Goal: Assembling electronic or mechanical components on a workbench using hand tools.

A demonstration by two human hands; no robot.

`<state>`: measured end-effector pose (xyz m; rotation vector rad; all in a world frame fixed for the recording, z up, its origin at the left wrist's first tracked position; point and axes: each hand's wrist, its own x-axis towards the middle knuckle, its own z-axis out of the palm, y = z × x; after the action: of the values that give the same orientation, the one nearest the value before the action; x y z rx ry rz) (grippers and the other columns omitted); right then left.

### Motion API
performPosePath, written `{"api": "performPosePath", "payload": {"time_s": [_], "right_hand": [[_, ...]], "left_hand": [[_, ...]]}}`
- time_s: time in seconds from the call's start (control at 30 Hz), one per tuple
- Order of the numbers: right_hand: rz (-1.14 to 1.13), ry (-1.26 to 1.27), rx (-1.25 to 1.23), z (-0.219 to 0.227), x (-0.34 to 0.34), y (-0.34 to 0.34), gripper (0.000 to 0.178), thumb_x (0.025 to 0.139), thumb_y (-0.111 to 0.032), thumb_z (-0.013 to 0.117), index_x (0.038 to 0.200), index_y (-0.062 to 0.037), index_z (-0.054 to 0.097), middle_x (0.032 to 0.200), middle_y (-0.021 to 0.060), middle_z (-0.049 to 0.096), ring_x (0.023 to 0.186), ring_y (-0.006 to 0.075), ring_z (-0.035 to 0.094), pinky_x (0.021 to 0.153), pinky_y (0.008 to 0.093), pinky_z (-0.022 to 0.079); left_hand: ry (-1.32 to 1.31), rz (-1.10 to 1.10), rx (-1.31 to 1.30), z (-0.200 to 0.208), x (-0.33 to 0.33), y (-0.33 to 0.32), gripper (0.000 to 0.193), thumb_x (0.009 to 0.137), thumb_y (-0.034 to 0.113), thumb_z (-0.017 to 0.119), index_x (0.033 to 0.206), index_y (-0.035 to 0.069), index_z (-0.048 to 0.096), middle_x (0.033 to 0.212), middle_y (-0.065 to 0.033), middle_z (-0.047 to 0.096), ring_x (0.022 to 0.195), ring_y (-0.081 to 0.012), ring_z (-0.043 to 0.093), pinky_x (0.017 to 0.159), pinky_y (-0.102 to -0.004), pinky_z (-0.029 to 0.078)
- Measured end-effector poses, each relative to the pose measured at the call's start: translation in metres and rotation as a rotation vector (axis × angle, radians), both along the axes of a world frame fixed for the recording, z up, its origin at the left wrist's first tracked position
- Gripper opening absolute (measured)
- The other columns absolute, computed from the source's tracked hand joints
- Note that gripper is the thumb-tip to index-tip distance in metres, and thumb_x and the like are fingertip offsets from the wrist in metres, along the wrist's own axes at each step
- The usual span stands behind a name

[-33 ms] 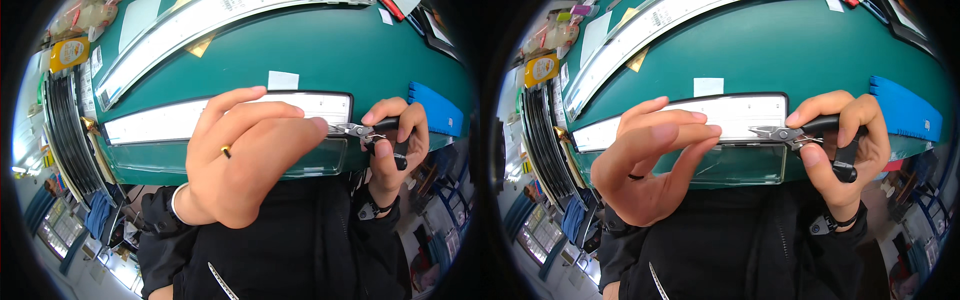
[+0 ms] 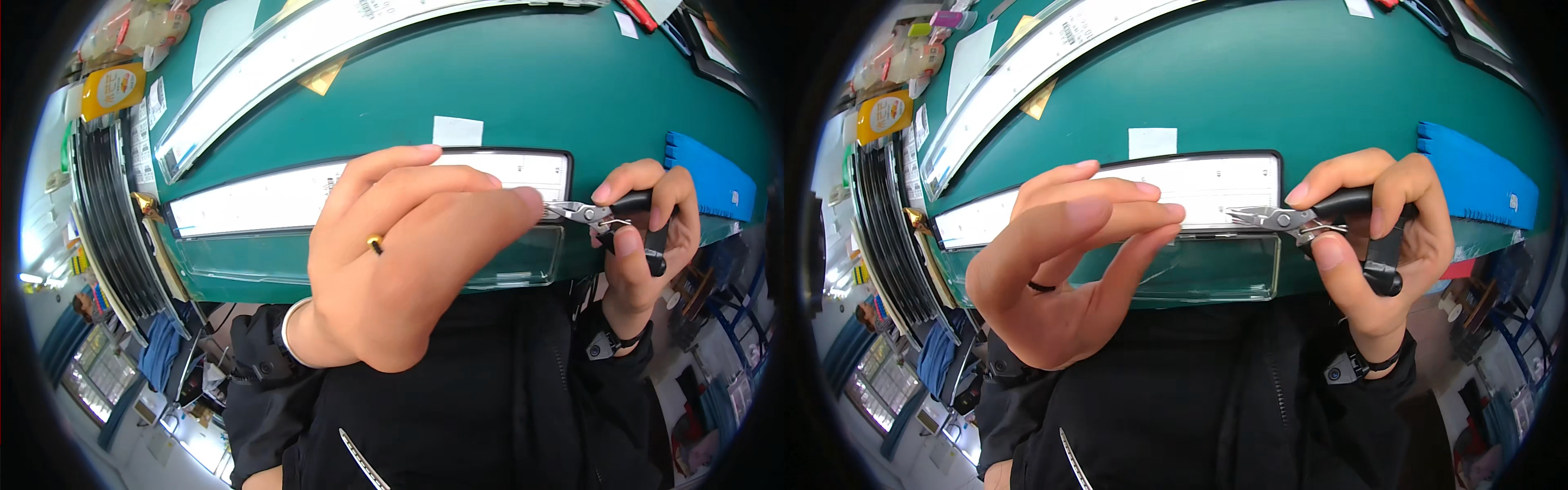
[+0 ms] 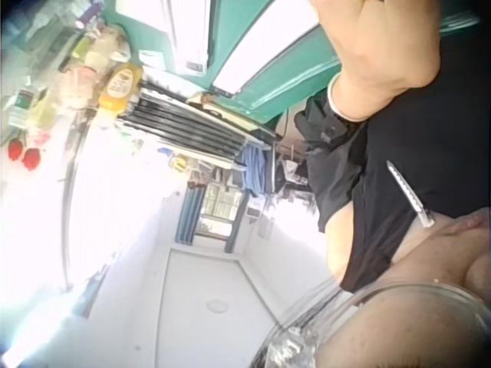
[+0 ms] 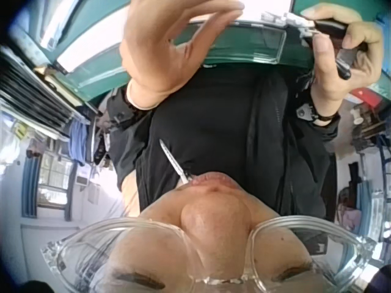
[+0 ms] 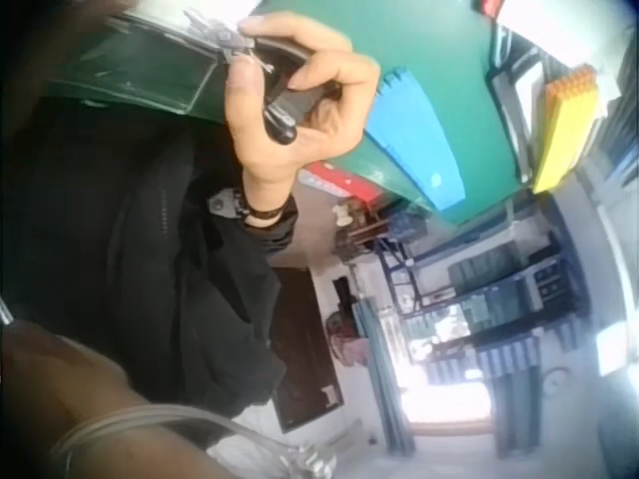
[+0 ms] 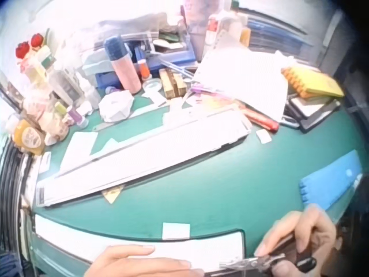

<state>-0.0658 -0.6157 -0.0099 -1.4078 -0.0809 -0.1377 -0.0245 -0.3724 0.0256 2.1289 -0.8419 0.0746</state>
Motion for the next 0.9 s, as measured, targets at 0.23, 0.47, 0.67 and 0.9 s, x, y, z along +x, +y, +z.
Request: {"api": "performPosePath", "payload": {"time_s": [0.23,0.47,0.67,0.9], "right_hand": [[-0.017,0.052,0.145,-0.001,-0.006,-0.013,0.033,0.084,-0.001,0.069,0.093,-0.0082,0.038,0.099,0.0267,0.066,0.074,0.0134,0.061,0.069,0.0247,0.053],[0.012,0.038,0.116,-0.002,-0.004,-0.01,0.033,0.082,0.004,0.069,0.092,-0.0074,0.039,0.102,0.0271,0.067,0.085,0.0146,0.063,0.081,0.0273,0.053],[0.027,0.057,0.059,0.002,-0.003,-0.009,0.034,0.081,0.004,0.072,0.09,-0.0077,0.041,0.1,0.0259,0.069,0.086,0.016,0.066,0.08,0.0271,0.054],[-0.021,0.062,-0.047,0.003,-0.004,-0.013,0.034,0.08,0.002,0.075,0.087,-0.0079,0.043,0.095,0.0249,0.071,0.083,0.0165,0.067,0.075,0.0259,0.054]], "left_hand": [[-0.044,-0.014,-0.057,-0.016,-0.001,-0.02,0.061,0.081,-0.012,0.076,0.129,0.002,0.04,0.09,-0.012,0.076,0.091,-0.0228,0.073,0.089,-0.0362,0.052],[0.119,-0.044,-0.096,-0.017,-0.001,-0.021,0.055,0.083,-0.017,0.071,0.124,0.001,0.039,0.091,-0.019,0.073,0.091,-0.0269,0.071,0.087,-0.0373,0.056],[0.191,-0.04,-0.203,-0.018,-0.003,-0.024,0.051,0.084,-0.017,0.07,0.12,0.001,0.039,0.092,-0.02,0.071,0.09,-0.0268,0.071,0.086,-0.0371,0.057],[0.12,-0.017,-0.084,-0.024,-0.003,-0.007,0.065,0.08,-0.002,0.08,0.134,0.002,0.043,0.121,-0.021,0.066,0.112,-0.0319,0.064,0.1,-0.0444,0.049]]}}
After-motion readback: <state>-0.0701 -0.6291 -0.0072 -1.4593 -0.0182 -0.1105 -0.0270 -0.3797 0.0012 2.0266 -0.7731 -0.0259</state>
